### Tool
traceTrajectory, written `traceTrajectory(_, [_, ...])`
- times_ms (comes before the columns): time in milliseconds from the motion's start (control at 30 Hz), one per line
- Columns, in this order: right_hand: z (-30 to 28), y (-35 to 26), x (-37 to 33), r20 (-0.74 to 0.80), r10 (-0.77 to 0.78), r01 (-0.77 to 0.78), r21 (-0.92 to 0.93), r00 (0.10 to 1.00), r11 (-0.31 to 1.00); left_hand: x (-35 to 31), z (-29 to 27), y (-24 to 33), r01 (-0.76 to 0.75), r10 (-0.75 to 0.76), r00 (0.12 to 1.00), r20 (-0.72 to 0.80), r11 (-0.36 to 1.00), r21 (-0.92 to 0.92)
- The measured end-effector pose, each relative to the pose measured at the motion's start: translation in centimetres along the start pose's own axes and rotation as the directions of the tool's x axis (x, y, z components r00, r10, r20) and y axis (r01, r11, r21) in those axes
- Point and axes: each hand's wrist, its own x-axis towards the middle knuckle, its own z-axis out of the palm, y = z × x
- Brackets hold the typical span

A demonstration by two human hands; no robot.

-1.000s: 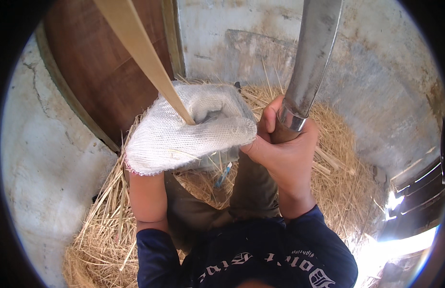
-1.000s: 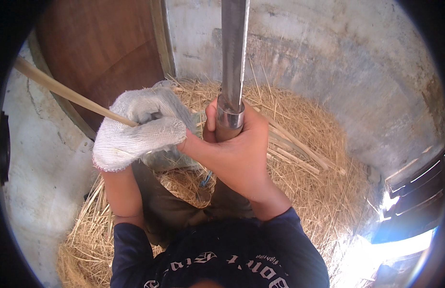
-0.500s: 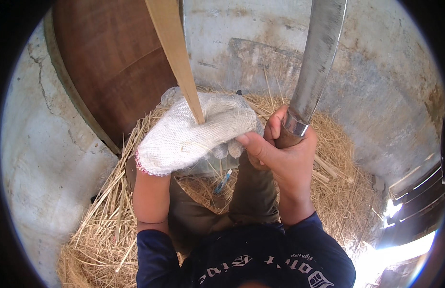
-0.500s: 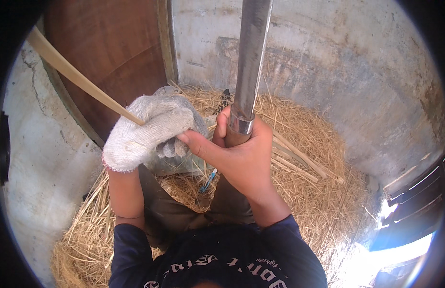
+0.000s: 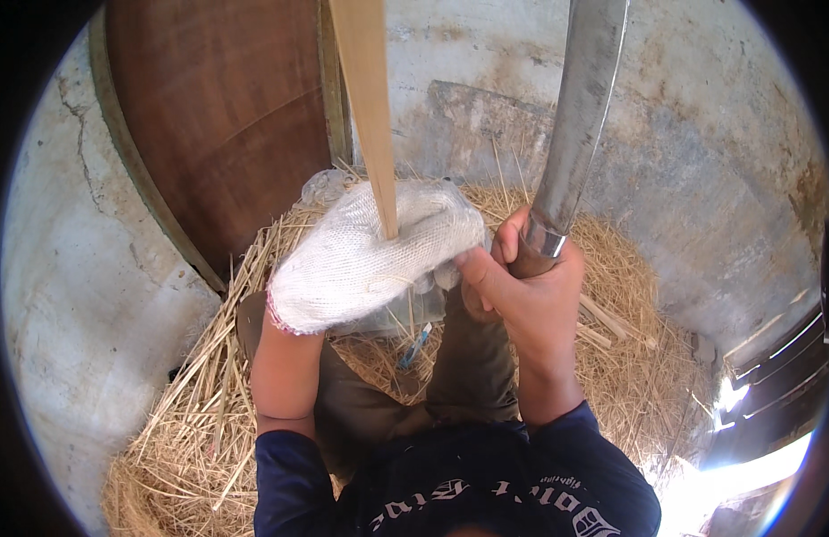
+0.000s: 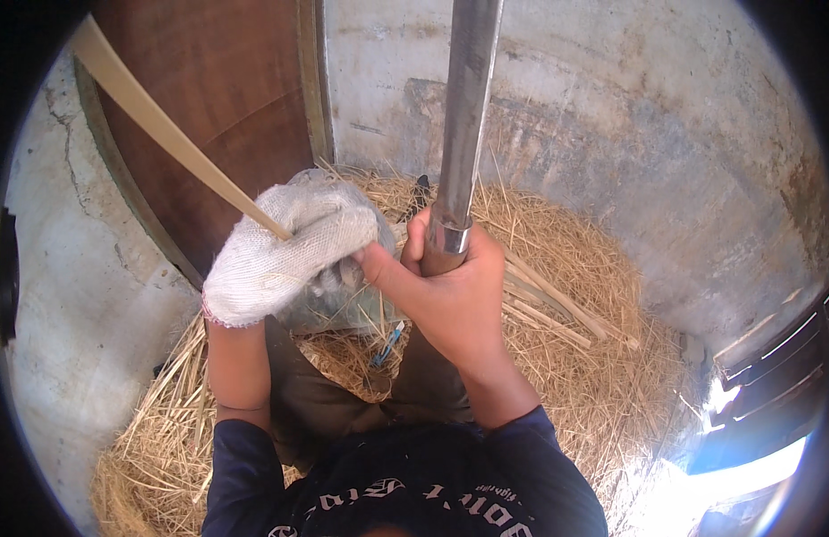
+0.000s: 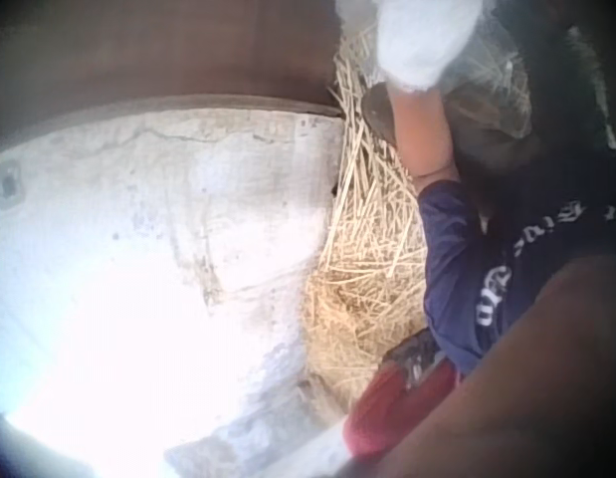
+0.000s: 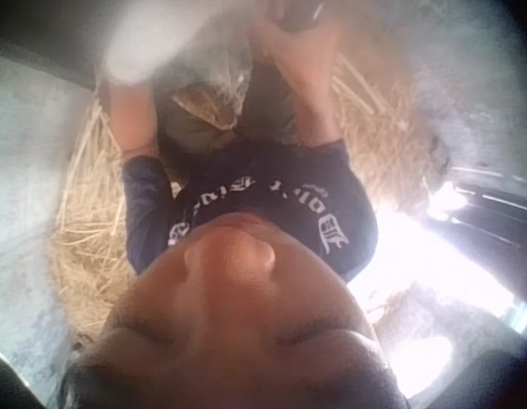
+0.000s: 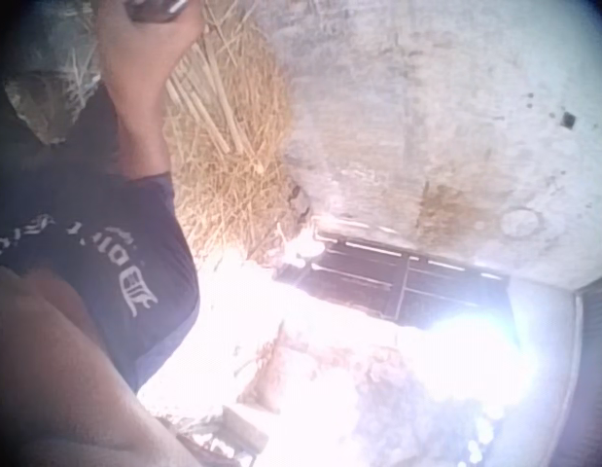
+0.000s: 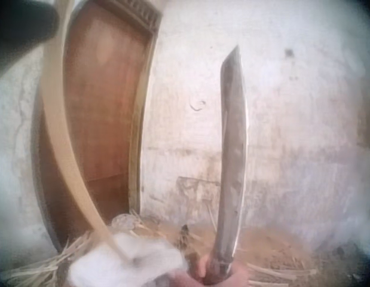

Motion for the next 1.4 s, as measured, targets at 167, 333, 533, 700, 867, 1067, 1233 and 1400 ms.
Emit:
traceTrajectory(167, [-0.1,1.9,-1.8,0.081,0.082,-0.095,0.181,0.993,0.979,1.0,-0.4,-1.0,-0.196,0.164,0.938,-0.304,0.977,-0.080])
traceTrajectory(333, [-0.2,6.9,-6.4,0.264,0.382,-0.430,0.158,0.886,0.889,3.0,-2.4,-3.8,-0.440,0.289,0.774,-0.563,0.885,-0.151])
traceTrajectory(533, [-1.2,11.5,-10.3,0.330,0.579,-0.620,0.025,0.746,0.784,6.0,-4.7,-6.9,-0.809,0.502,0.360,-0.786,0.588,0.005])
traceTrajectory(700, [-1.6,11.8,-12.9,0.405,0.656,-0.691,-0.077,0.638,0.719,5.6,-5.7,-6.9,-0.694,0.485,0.365,-0.794,0.711,0.115])
traceTrajectory(867, [-3.1,10.3,-14.3,0.518,0.687,-0.735,-0.153,0.509,0.660,4.8,-5.8,-4.6,-0.470,0.299,0.317,-0.900,0.874,0.125])
traceTrajectory(1067, [-4.5,10.2,-14.5,0.617,0.640,-0.753,-0.113,0.458,0.648,3.6,-5.6,-2.3,-0.363,0.448,0.339,-0.827,0.873,0.324])
traceTrajectory(1233, [-4.4,11.7,-15.2,0.595,0.648,-0.816,0.021,0.475,0.578,3.6,-4.4,-3.4,-0.374,0.493,0.274,-0.826,0.846,0.381])
traceTrajectory(1400, [-4.2,12.7,-15.3,0.577,0.637,-0.854,0.266,0.512,0.447,3.2,-4.6,-3.9,-0.389,0.586,0.275,-0.762,0.793,0.469])
